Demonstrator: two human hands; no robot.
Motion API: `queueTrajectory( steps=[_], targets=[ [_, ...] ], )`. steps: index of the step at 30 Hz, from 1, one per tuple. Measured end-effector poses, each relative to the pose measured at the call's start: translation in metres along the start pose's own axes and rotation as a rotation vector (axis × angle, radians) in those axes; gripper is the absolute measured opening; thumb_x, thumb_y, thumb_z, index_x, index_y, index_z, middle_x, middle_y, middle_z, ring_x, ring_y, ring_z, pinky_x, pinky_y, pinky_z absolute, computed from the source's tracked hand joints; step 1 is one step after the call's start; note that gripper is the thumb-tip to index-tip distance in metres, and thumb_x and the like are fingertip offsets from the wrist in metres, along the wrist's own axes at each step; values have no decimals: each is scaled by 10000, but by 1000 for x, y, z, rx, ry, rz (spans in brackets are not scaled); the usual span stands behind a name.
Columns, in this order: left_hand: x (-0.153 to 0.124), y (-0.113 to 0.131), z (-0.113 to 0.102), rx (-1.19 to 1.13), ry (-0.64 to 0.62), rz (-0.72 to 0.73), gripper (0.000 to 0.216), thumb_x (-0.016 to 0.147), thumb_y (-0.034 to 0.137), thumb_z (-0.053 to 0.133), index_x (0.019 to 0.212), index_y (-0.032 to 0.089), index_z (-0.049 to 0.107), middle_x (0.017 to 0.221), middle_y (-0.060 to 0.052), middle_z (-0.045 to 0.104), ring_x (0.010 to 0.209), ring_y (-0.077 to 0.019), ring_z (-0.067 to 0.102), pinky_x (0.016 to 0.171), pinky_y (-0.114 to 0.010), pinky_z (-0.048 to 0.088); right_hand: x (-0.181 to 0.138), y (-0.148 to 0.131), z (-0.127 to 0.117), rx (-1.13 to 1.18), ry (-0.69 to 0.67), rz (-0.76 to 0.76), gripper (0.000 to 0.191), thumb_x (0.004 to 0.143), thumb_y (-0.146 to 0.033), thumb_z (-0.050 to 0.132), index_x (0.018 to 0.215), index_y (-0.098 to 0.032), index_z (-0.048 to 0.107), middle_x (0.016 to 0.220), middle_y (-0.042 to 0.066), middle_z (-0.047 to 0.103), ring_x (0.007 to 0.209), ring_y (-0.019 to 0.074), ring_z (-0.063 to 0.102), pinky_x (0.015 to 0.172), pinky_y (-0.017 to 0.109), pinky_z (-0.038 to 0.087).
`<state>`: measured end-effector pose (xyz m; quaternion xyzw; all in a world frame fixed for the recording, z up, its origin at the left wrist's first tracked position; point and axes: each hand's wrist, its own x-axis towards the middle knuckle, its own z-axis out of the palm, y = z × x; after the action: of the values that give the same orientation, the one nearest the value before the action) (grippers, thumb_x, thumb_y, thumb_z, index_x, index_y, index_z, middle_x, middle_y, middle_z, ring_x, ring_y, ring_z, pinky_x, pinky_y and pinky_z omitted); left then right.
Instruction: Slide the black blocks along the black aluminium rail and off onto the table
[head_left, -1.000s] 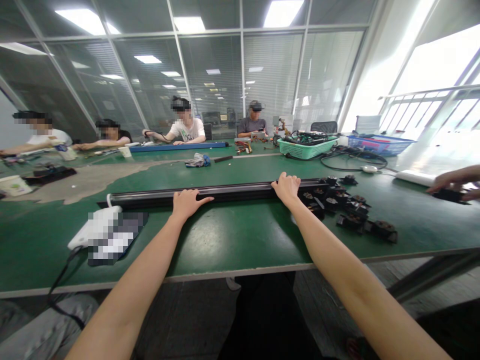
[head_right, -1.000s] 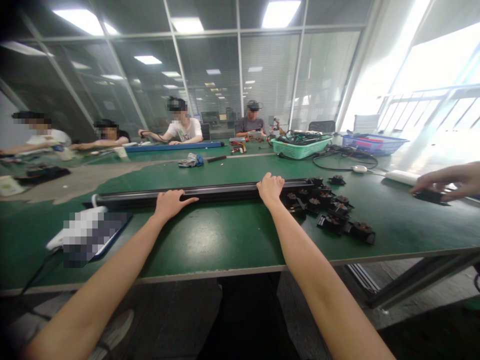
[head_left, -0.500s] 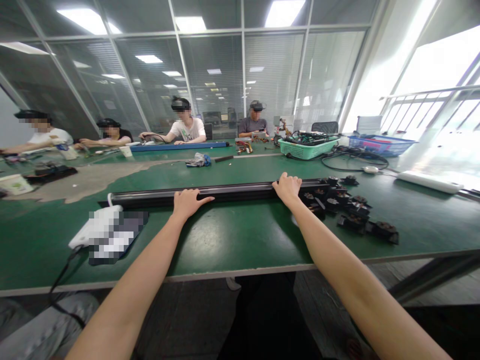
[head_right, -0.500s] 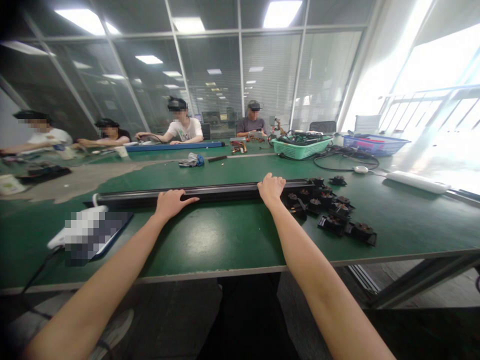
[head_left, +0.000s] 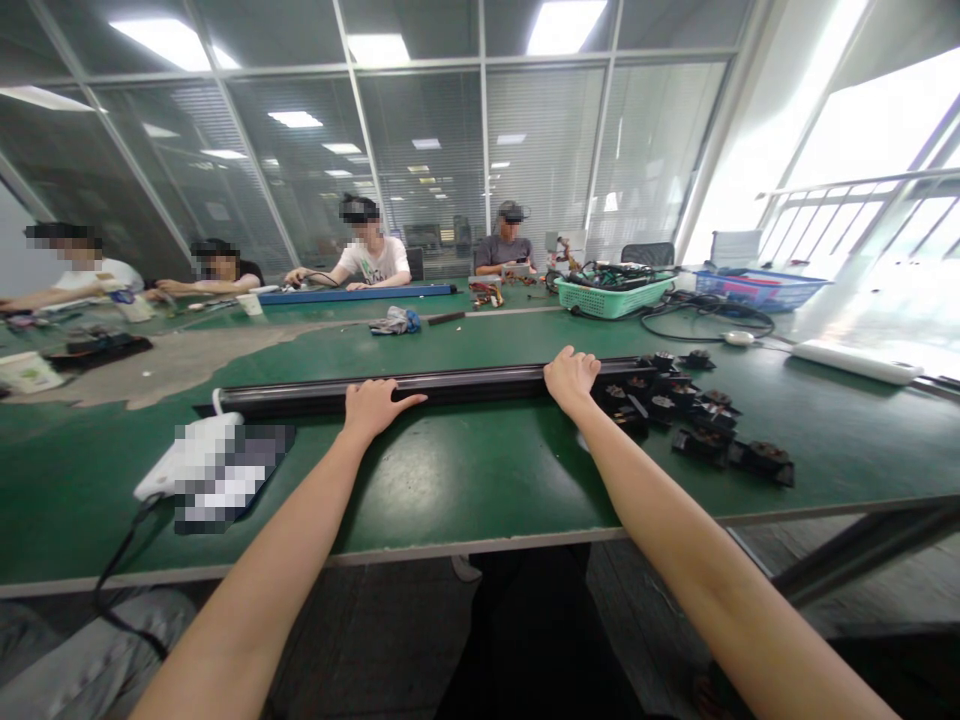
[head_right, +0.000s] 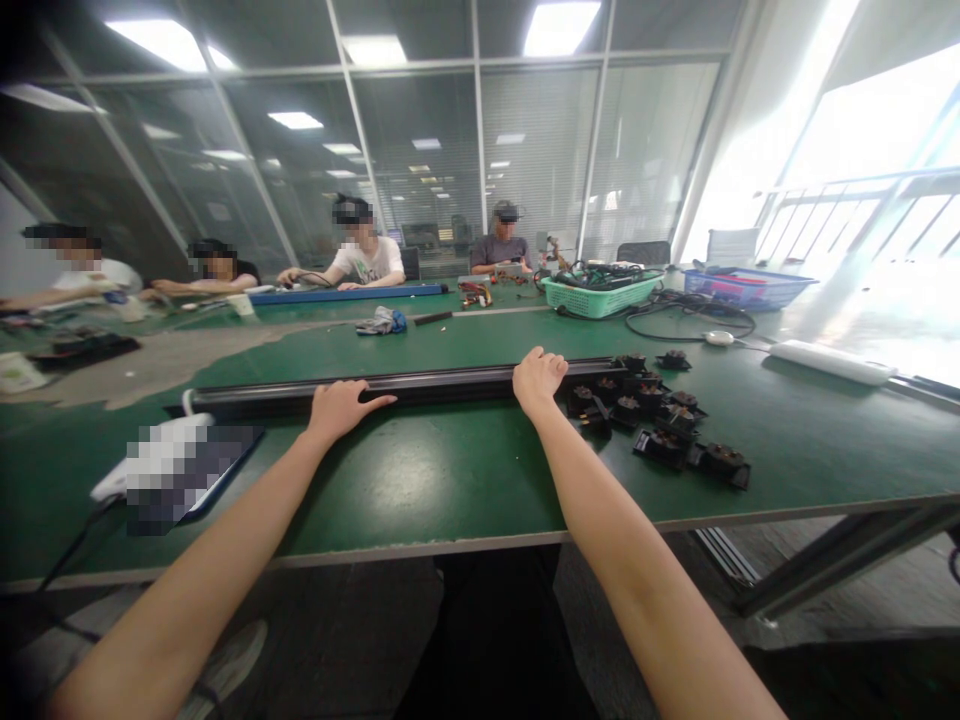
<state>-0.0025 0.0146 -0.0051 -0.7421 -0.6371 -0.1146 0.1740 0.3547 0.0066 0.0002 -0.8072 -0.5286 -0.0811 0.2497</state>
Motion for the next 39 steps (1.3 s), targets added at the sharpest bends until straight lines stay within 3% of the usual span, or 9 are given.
queueTrajectory(
  steps=[17,32,39],
  targets=[
    [0,0,-1,-15,-9,-10,881,796,912,286,1091,196,708,1103,-163,738,1077,-347,632,890,-426,376,2,3,-3,-38,-31,-10,355,943,-250,427,1185,-37,576,1195,285,638,1173,374,540,957,429,319],
    [-1,-1,-4,-28,-17,-16,876,787,920,283,1092,224,718,1140,-162,733,1088,-353,631,900,-431,380,28,8,-17,-106,-299,-81,409,925,-283,474,1274,-78,532,1221,241,665,1195,349,598,964,425,347],
    [-2,0,-3,-35,-16,-20,882,791,916,279,1094,214,718,1121,-163,735,1087,-352,630,905,-432,376,27,28,-6,-58,-237,-191,411,973,-412,446,1237,-103,512,1164,217,691,1137,332,630,941,426,378]
  ],
)
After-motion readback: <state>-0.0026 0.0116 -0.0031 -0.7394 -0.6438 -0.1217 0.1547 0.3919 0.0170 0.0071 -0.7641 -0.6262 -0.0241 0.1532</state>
